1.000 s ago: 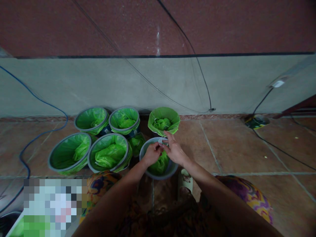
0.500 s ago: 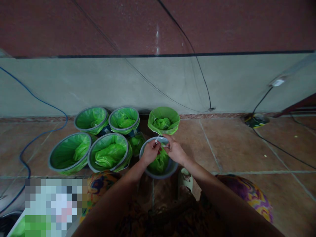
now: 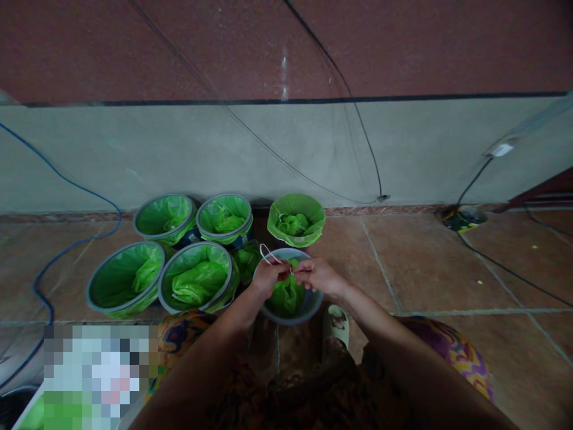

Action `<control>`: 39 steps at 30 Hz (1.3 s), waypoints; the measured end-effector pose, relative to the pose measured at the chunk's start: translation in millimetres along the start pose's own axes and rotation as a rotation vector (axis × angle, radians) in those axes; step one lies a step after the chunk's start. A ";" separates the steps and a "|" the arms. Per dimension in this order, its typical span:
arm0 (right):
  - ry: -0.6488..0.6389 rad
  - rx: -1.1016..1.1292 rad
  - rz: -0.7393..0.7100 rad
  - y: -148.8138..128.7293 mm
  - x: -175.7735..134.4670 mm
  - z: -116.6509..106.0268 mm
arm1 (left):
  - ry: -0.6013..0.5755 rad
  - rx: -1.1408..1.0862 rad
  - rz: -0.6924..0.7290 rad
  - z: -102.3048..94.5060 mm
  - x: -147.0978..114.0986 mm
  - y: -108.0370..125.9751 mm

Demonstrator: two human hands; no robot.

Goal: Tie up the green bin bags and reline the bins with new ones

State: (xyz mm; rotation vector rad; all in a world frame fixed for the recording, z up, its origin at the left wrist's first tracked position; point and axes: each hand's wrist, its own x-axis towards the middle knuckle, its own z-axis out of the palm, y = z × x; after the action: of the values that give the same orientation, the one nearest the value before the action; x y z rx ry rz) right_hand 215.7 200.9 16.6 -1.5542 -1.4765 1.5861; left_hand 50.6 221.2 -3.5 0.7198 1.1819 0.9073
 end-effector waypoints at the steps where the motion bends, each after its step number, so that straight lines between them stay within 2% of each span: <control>1: -0.002 -0.005 0.032 0.6 0.0 -0.7 | 0.003 0.044 0.034 -0.4 1.3 -1.1; 4: 0.083 -0.141 0.021 3.0 1.8 -5.4 | -0.027 0.243 0.187 -1.2 4.9 -2.7; 6: 0.188 -0.278 -0.079 4.6 4.2 -7.7 | -0.073 0.354 0.281 -1.1 5.7 -2.0; 8: 0.241 -0.345 -0.183 6.3 7.6 -6.7 | -0.122 0.420 0.335 -0.4 5.0 -0.9; 11: 0.174 -0.229 -0.271 10.6 15.3 1.7 | -0.162 0.431 0.365 0.9 3.1 -2.1; 13: 0.140 -0.108 -0.277 14.2 20.5 9.0 | -0.138 0.429 0.396 1.3 1.9 -4.9; 18: 0.121 0.029 -0.155 17.3 22.5 17.0 | -0.048 0.550 0.577 1.4 -1.6 -12.1; 20: 0.084 0.105 -0.083 15.0 19.1 16.1 | -0.014 0.567 0.607 1.4 -2.7 -14.2; 24: 0.084 0.342 0.103 11.3 12.9 12.6 | 0.044 0.523 0.566 -0.2 0.1 -18.7; 27: 0.127 0.504 0.189 12.9 12.4 9.7 | 0.015 0.447 0.471 -2.7 4.9 -21.2; 32: 0.088 0.573 0.210 17.7 14.5 8.6 | -0.094 0.336 0.301 -6.8 9.8 -18.2; 36: 0.125 0.604 0.207 21.6 15.4 12.4 | -0.131 0.361 0.273 -9.7 11.6 -13.8; 39: 0.149 0.519 0.178 23.9 18.4 12.4 | -0.182 0.363 0.265 -11.6 12.7 -12.3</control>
State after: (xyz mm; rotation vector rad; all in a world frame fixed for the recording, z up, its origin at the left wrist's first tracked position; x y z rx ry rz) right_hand 207.9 205.3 -14.8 -1.4782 -0.7775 1.7320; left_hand 43.5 226.8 -22.7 1.2502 1.1151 0.8306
